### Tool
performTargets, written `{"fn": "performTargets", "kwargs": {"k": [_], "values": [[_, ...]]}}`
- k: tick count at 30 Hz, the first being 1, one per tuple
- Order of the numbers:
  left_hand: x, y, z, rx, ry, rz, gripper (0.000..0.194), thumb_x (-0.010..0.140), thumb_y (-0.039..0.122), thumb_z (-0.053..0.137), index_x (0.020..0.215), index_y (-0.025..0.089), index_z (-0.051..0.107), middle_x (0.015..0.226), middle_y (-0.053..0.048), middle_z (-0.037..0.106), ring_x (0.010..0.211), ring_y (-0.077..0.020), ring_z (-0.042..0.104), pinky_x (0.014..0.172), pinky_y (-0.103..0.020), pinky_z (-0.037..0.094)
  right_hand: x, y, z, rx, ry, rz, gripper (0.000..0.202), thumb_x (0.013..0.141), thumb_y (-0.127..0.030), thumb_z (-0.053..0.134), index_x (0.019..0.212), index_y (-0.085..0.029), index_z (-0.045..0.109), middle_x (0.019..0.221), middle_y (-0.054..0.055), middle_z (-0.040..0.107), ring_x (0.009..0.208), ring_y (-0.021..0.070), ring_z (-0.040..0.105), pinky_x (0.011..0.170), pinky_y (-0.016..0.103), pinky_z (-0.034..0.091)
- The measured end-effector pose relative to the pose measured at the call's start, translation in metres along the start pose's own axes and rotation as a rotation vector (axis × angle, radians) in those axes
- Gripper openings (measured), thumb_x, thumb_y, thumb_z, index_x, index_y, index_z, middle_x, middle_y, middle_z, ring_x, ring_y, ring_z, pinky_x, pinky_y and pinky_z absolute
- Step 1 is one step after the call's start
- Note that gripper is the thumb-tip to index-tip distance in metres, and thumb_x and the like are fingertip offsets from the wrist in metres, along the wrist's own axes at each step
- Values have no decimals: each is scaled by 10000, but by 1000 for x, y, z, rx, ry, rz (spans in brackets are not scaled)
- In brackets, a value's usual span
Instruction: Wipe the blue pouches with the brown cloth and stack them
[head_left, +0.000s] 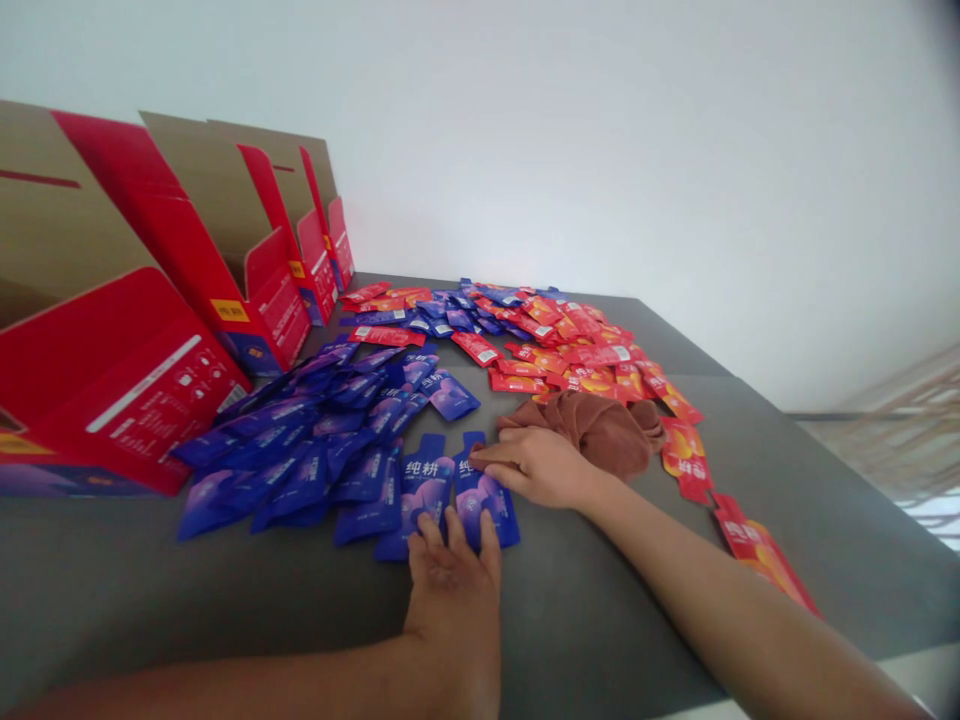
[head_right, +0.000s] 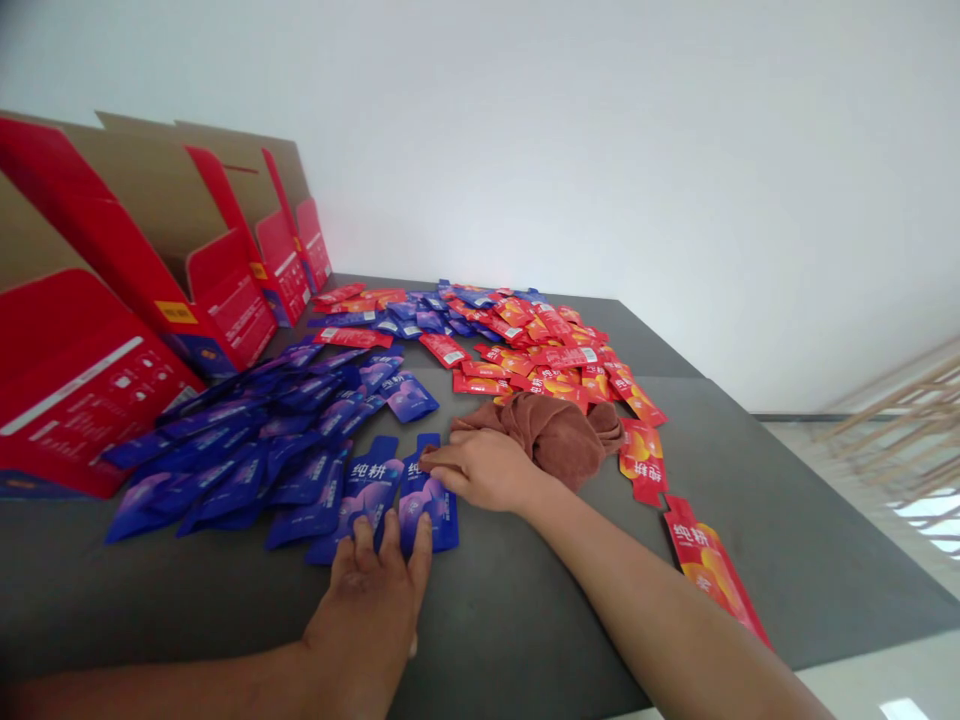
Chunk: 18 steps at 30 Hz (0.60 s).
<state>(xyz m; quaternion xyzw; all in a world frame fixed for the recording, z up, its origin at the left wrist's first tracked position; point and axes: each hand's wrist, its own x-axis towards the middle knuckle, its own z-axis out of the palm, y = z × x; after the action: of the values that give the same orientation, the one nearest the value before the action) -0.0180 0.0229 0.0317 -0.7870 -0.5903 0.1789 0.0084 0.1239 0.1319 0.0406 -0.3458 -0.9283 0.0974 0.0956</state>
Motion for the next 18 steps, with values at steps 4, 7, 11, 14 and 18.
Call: {"fn": "performTargets", "kwargs": {"k": [4, 7, 11, 14, 18], "values": [[0, 0, 2, 16, 9, 1, 715, 702, 152, 614, 1344, 201, 303, 1345, -235, 425, 1195, -409, 413, 941, -547, 380, 0, 6, -2, -21, 17, 20, 320, 914, -304, 416, 1141, -189, 609, 875, 63, 629, 756, 151, 543, 692, 260, 374], [-1, 0, 4, 44, 42, 1, 694, 709, 170, 607, 1341, 204, 322, 1335, -233, 439, 1190, -412, 416, 935, -539, 388, -3, -12, -5, 39, -21, -100, 302, 915, -288, 409, 1107, -184, 619, 914, 62, 634, 804, 153, 544, 723, 262, 372], [-1, 1, 7, 70, 54, 7, 617, 729, 193, 586, 1313, 226, 391, 1329, -217, 456, 1185, -406, 425, 928, -538, 395, -5, -31, -4, 68, -77, -183, 267, 899, -288, 441, 1068, -214, 634, 839, 34, 632, 765, 150, 536, 705, 261, 368], [0, 1, 9, 84, 64, -9, 638, 731, 186, 577, 1329, 223, 360, 1333, -214, 454, 1184, -399, 433, 927, -549, 391, -3, -22, -2, 68, -44, -134, 281, 906, -278, 429, 1088, -210, 631, 874, 45, 640, 791, 153, 542, 709, 258, 372], [0, 1, 10, 84, 76, -7, 671, 718, 166, 584, 1339, 216, 336, 1329, -221, 457, 1176, -398, 445, 926, -544, 394, 1, 5, 1, 22, 4, 4, 319, 918, -306, 410, 1145, -204, 609, 926, 66, 645, 815, 157, 554, 711, 257, 379]]}}
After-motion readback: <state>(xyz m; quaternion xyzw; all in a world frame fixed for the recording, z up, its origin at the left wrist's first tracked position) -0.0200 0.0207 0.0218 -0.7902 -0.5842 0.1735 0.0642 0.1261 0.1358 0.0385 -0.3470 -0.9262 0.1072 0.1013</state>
